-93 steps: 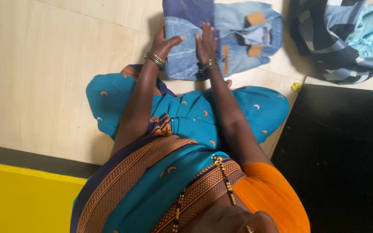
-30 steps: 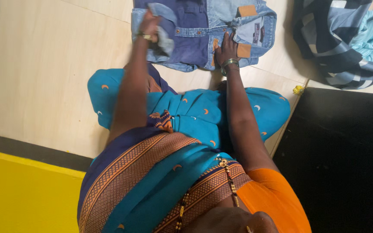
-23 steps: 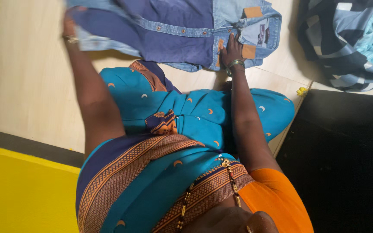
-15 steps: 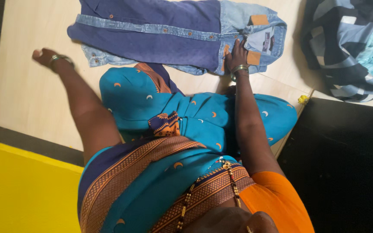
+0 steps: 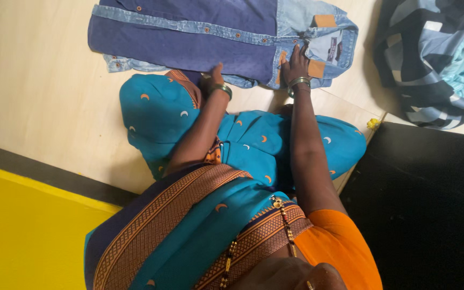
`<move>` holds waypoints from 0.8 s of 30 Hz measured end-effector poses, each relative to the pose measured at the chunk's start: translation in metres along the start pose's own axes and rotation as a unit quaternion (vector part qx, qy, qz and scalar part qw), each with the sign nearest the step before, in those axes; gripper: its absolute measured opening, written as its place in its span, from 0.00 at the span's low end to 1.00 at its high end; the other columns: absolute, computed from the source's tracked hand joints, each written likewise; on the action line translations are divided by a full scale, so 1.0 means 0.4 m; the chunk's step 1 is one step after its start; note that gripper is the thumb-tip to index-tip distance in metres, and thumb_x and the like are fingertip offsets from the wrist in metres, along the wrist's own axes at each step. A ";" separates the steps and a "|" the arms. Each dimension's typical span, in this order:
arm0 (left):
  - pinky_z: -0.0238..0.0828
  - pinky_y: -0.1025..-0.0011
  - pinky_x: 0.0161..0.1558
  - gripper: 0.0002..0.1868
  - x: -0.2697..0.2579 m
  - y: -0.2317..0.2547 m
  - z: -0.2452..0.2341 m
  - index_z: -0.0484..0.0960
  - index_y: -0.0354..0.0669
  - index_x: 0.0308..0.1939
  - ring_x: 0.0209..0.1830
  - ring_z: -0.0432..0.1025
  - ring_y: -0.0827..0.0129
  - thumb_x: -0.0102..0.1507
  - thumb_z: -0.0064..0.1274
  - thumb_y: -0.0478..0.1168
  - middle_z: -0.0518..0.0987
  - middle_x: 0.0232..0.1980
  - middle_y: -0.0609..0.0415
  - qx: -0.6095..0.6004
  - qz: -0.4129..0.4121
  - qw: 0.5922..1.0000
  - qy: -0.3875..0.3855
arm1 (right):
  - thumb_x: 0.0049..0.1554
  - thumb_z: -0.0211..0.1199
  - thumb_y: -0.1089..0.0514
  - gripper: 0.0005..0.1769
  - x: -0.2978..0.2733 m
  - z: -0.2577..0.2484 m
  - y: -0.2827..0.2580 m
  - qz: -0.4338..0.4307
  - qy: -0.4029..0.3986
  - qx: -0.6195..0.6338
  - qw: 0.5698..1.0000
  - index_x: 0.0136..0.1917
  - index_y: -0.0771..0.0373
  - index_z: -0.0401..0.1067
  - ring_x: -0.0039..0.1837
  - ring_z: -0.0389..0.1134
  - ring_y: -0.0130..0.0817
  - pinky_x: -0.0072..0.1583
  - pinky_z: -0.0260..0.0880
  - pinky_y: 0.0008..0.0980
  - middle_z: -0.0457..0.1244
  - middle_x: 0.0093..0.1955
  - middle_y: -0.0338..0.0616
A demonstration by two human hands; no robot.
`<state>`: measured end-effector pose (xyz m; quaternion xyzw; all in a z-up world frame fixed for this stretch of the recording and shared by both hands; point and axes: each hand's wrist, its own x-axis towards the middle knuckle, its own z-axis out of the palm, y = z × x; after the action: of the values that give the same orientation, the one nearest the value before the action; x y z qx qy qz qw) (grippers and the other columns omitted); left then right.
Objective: The person folds a denim shirt on the floor by smoothing it, folding the sleeves inward, and then folding the body of the shirt into a square.
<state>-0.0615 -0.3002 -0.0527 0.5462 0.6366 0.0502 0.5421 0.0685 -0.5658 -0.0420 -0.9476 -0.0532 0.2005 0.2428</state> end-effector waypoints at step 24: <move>0.60 0.43 0.69 0.41 0.237 0.187 0.021 0.73 0.41 0.67 0.67 0.67 0.48 0.58 0.58 0.64 0.73 0.68 0.46 -0.566 -0.095 0.752 -0.324 | 0.56 0.62 0.31 0.57 -0.100 0.014 0.009 -0.034 -0.239 -0.169 0.956 0.79 0.75 0.45 0.80 0.45 0.67 0.76 0.50 0.50 0.44 0.79 0.76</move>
<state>0.0102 -0.2039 -0.0672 0.0594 0.3269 0.1695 0.9278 0.0299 -0.5745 -0.0340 -0.8970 -0.1748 0.4006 0.0661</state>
